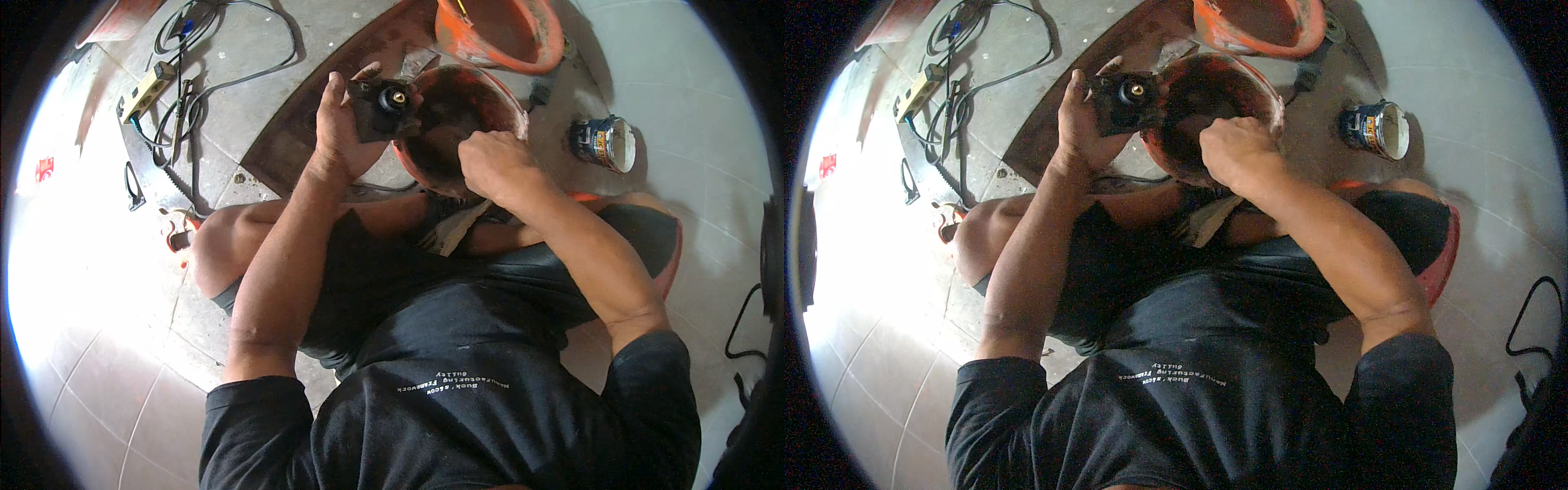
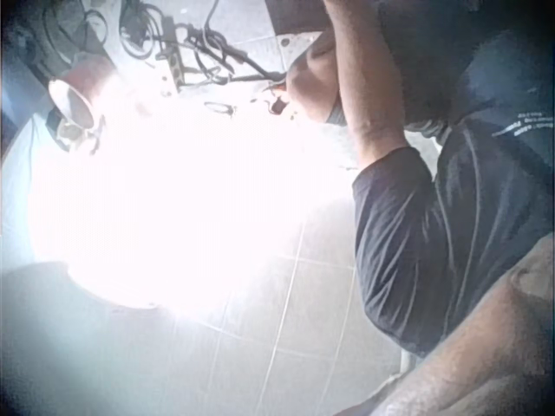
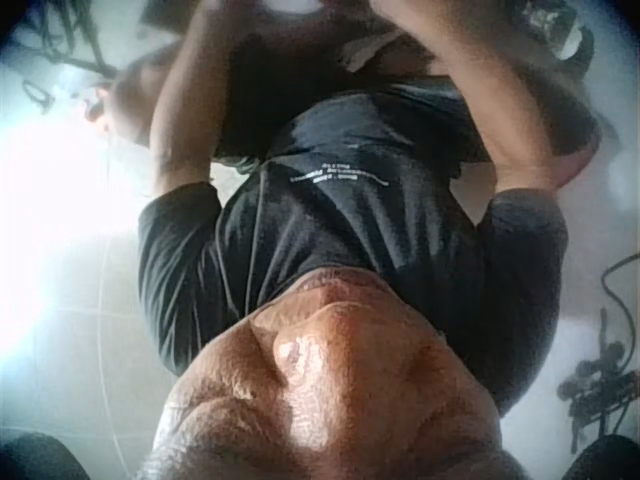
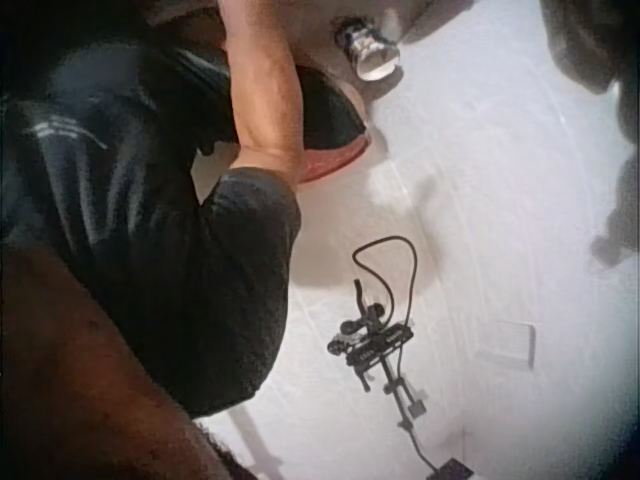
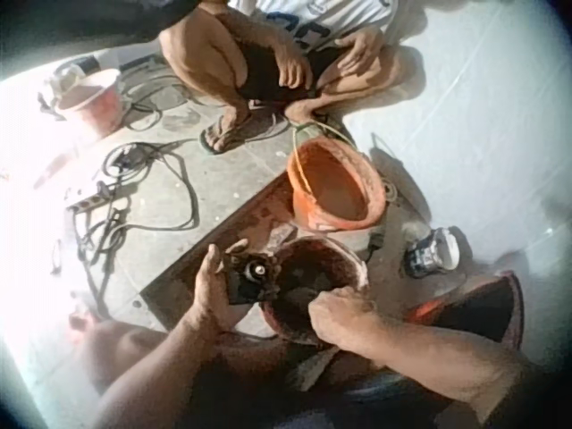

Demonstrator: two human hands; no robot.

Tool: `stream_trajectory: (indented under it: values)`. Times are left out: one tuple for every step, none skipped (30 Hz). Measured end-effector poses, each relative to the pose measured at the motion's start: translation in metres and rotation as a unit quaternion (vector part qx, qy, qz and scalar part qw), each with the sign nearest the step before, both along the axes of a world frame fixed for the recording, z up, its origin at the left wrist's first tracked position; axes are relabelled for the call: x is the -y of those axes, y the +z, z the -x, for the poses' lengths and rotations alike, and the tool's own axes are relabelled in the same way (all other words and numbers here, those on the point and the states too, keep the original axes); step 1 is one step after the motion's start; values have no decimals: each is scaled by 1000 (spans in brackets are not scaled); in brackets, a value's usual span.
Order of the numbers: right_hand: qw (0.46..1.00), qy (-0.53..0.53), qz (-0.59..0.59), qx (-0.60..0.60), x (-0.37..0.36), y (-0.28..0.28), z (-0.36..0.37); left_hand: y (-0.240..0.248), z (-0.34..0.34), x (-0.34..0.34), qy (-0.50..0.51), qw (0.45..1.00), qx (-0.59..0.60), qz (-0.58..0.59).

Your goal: The person sits on a tiled floor and installs a black circular drain cover into a square hole. They use a hammer to tap the cover into place and later apply a grey cement-like substance around the edges using a trowel.

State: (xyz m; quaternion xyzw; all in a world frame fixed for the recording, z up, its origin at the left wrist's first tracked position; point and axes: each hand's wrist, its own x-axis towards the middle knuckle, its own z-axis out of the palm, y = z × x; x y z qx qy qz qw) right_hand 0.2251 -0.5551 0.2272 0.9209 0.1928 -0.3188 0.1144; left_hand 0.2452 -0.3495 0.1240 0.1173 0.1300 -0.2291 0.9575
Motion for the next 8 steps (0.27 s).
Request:
stream_trajectory:
  values:
    - [1000, -19, -6, -7, 4, 2, -1, 1, 0, 1, 1, 1000, -5, -6]
    - [999, -38, -12, -13, 11, 4, -4, 1, 1, 0, 3, 1000, -7, -9]
    - [998, -57, -18, -19, 18, 5, -7, 2, 1, 0, 4, 1000, -8, -12]
    - [997, -54, -39, -32, 30, -1, -6, 4, 1, 1, 7, 1000, -6, -12]
    - [995, -67, -53, -46, 39, -3, -7, 2, -2, 0, 4, 1000, -4, 12]
    - [993, -80, -66, -60, 48, -3, -7, -2, -3, 0, 1, 999, -2, 37]
    - [990, -92, -81, -76, 54, 0, -6, -8, -2, -1, -1, 998, -2, 59]
    - [990, -89, -82, -75, 53, -2, -9, -13, -1, 1, 5, 999, -3, 39]
